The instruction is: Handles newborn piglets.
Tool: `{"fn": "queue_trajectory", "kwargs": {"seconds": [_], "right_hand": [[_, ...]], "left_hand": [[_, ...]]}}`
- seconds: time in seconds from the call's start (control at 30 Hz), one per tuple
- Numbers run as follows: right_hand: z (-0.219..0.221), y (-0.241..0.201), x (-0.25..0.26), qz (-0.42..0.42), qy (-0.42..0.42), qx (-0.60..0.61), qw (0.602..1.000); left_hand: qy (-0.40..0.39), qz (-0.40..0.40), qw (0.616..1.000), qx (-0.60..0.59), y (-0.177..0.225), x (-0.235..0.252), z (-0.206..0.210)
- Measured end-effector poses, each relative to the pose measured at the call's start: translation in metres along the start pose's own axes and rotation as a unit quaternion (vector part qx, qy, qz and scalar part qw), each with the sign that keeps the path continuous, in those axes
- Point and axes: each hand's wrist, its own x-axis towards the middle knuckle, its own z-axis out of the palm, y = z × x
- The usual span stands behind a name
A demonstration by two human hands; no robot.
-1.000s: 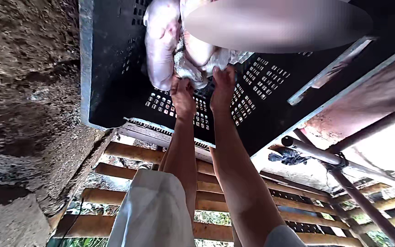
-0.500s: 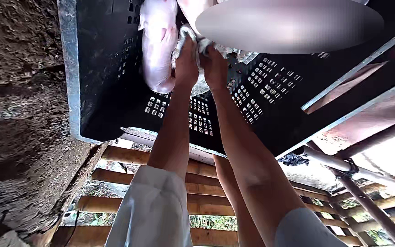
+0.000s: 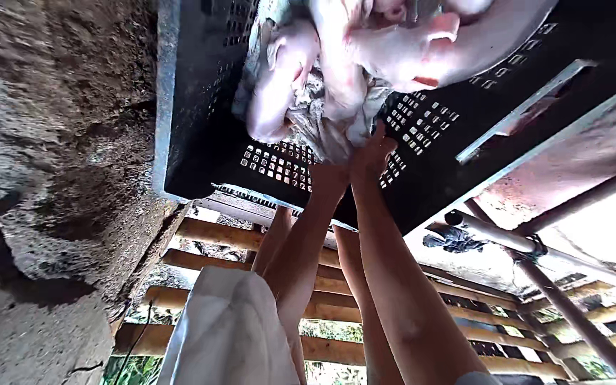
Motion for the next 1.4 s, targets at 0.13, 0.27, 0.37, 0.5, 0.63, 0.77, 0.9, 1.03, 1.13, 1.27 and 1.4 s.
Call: {"fn": "queue_trajectory", "kwargs": {"seconds": [0.13,0.27,0.37,0.5,0.63,0.77,0.9,1.03,1.13,1.27,1.4], "right_hand": [[0.003,-0.009,0.013,-0.204,-0.067,0.009,0.977],[0.018,0.006,0.044,-0.135,-0.255,-0.125,0.949],[0.015,-0.005,0.038,-0.126,-0.237,-0.178,0.947],[0.056,-0.007,0.045,-0.311,-0.310,-0.065,0.896],[0.059,-0.016,0.031,-0.186,-0.307,-0.130,0.924],[0.063,0.009,0.040,-0.161,-0.308,-0.020,0.937],[0.031,0.005,0.055,-0.155,-0.104,0.104,0.977],[0.020,-0.002,0.082,-0.073,-0.052,0.186,0.978],[0.002,-0.012,0.091,0.026,-0.009,0.183,0.983],[-0.030,-0.031,0.116,0.020,0.078,0.238,0.968],[-0.044,-0.043,0.145,-0.031,0.086,0.195,0.977]], "left_hand": [[0.094,0.055,0.994,0.013,-0.015,0.010,0.002],[-0.120,0.113,0.986,-0.001,-0.016,0.029,0.003],[-0.168,0.119,0.978,0.035,-0.003,0.008,-0.010],[-0.081,0.057,0.994,0.044,-0.019,-0.036,-0.031],[0.038,0.067,0.997,-0.014,-0.050,-0.080,-0.051],[0.182,0.102,0.975,-0.078,-0.075,-0.108,-0.058],[0.362,0.166,0.910,-0.119,-0.089,-0.118,-0.050],[0.437,0.182,0.872,-0.123,-0.071,-0.101,-0.088],[0.462,0.186,0.862,-0.095,-0.039,-0.052,-0.158],[0.427,0.098,0.897,-0.066,0.012,0.020,-0.260],[0.434,0.039,0.890,-0.134,0.011,0.048,-0.282]]}}
